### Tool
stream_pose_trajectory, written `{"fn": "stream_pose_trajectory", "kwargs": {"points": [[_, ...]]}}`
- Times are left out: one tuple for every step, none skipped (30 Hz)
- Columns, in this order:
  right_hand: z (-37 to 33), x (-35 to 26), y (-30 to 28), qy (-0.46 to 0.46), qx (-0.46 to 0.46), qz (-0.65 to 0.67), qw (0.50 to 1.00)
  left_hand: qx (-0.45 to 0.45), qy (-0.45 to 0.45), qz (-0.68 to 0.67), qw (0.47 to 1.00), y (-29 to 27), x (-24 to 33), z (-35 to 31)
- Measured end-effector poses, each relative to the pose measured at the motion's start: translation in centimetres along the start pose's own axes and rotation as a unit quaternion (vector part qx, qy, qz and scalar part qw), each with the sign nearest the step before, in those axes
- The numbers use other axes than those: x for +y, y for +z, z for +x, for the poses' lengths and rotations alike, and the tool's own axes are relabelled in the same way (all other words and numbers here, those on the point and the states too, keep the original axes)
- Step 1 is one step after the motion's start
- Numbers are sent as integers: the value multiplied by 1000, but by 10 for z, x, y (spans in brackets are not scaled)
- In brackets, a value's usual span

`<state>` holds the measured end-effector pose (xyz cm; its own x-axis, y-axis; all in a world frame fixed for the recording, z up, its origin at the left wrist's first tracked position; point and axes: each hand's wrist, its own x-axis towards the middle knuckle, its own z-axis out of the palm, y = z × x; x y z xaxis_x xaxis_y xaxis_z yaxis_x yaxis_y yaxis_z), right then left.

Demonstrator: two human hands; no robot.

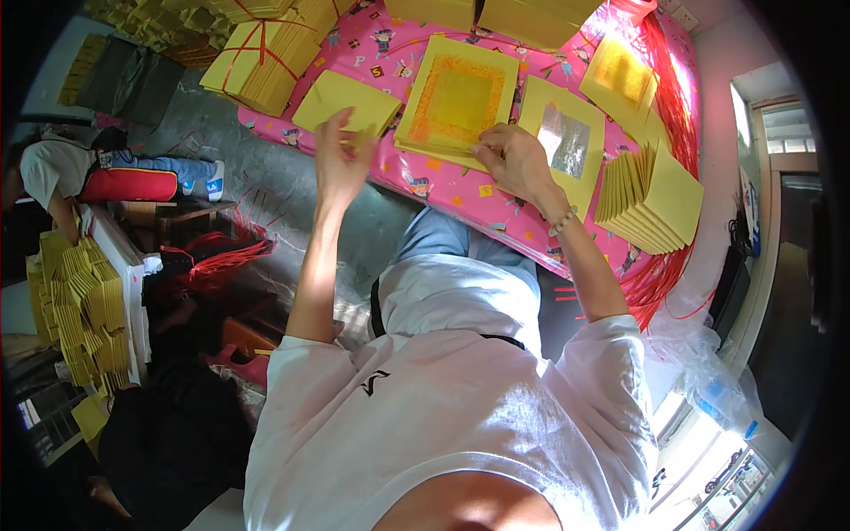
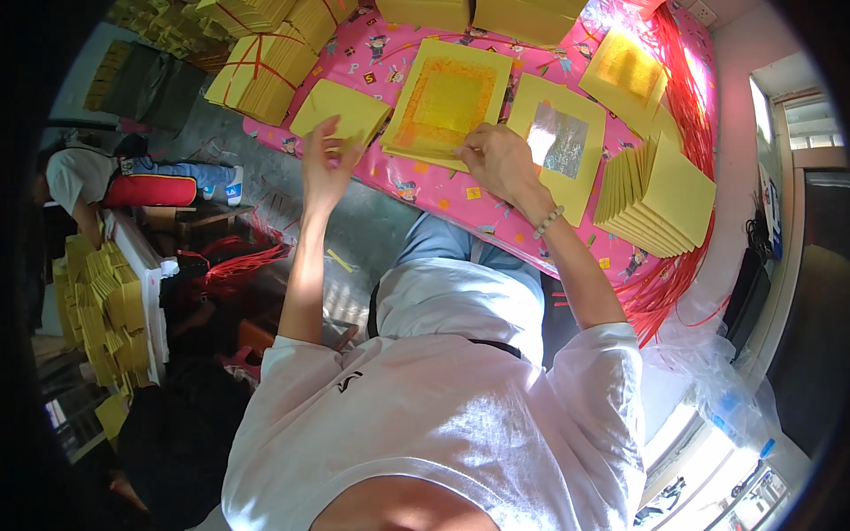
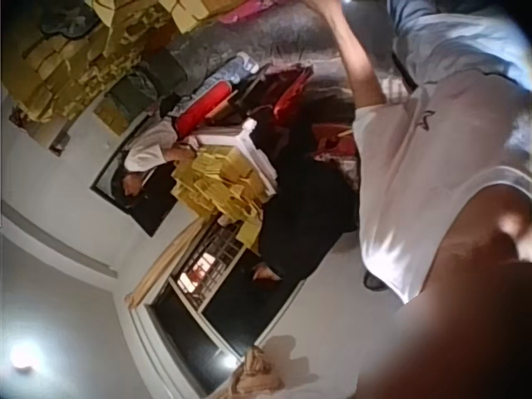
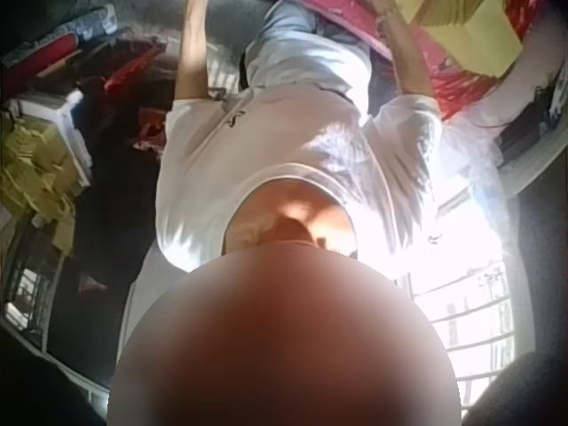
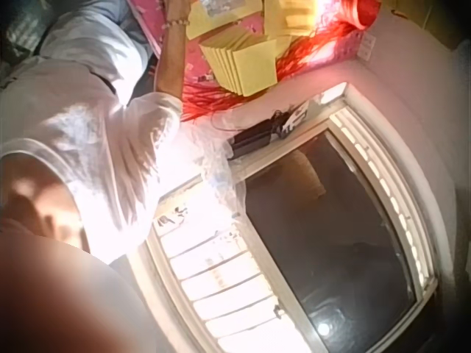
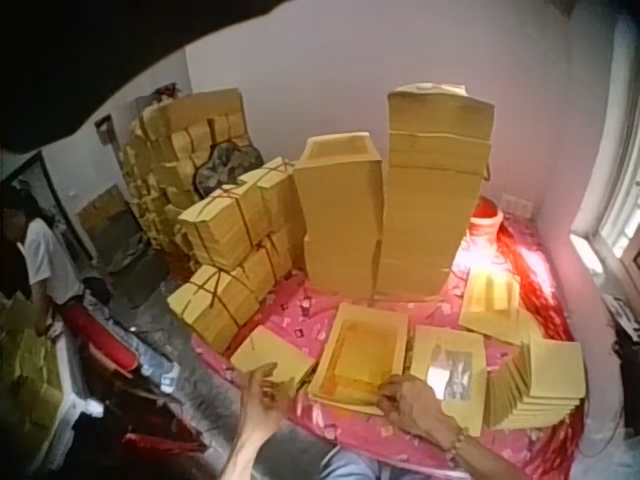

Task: Inspecting and sorting sheets of joss paper with foil centers for quality.

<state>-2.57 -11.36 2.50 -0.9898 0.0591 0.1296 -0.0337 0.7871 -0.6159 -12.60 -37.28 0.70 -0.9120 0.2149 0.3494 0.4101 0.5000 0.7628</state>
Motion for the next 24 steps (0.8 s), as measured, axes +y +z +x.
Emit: {"fn": "stream_pose_trajectory", "kwargs": {"points": [[0,0,0,1,0,0,1000,-77,0,-47,996,3,7,-1],[0,-1,-1,12,-4,2,1000,-76,-1,-46,996,7,12,-2],[1,-1,-1,23,-8,4,1000,-111,11,-42,993,11,16,-3],[1,-1,-1,23,-8,4,1000,-146,22,-38,988,14,20,-3],[1,-1,-1,13,-7,1,1000,-146,23,-39,988,18,21,-4],[1,0,-1,3,-5,-2,1000,-147,24,-53,987,22,22,-4],[1,0,0,4,-5,-2,1000,-148,25,-67,986,25,21,-4],[1,1,1,13,-6,5,1000,-149,26,-67,986,27,19,-4],[1,1,2,21,-8,11,1000,-153,28,-61,986,29,18,-4],[2,1,2,22,-7,12,1000,-157,29,-56,986,31,16,-4],[2,1,2,23,-7,11,1000,-158,29,-56,985,32,15,-4],[2,1,2,23,-8,10,1000,-154,30,-56,986,32,15,-4],[2,1,2,24,-7,11,1000,-151,30,-56,987,32,15,-4],[1,1,2,25,-5,11,1000,-151,31,-56,986,32,15,-4],[1,0,1,27,-2,11,1000,-162,5,-62,985,31,16,-4],[1,0,1,27,-1,11,1000,-173,-20,-69,982,31,17,-4],[1,0,0,32,-7,10,999,-174,-18,-69,982,29,24,-5],[0,0,-1,38,-13,8,999,-147,39,46,987,29,31,-6],[0,-1,-2,39,-10,7,999,-118,97,160,975,29,38,-6],[0,-3,-4,38,-16,-4,999,-117,99,159,975,31,44,-4],[0,-6,-5,37,-20,-16,999,-109,153,177,966,33,50,-2],[-1,-7,-6,37,-17,-17,999,-100,206,193,954,36,54,0],[-1,-8,-6,13,7,-25,1000,-98,209,192,954,40,55,1],[-1,-8,-6,-12,30,-34,999,-128,232,179,948,45,55,3]]}}
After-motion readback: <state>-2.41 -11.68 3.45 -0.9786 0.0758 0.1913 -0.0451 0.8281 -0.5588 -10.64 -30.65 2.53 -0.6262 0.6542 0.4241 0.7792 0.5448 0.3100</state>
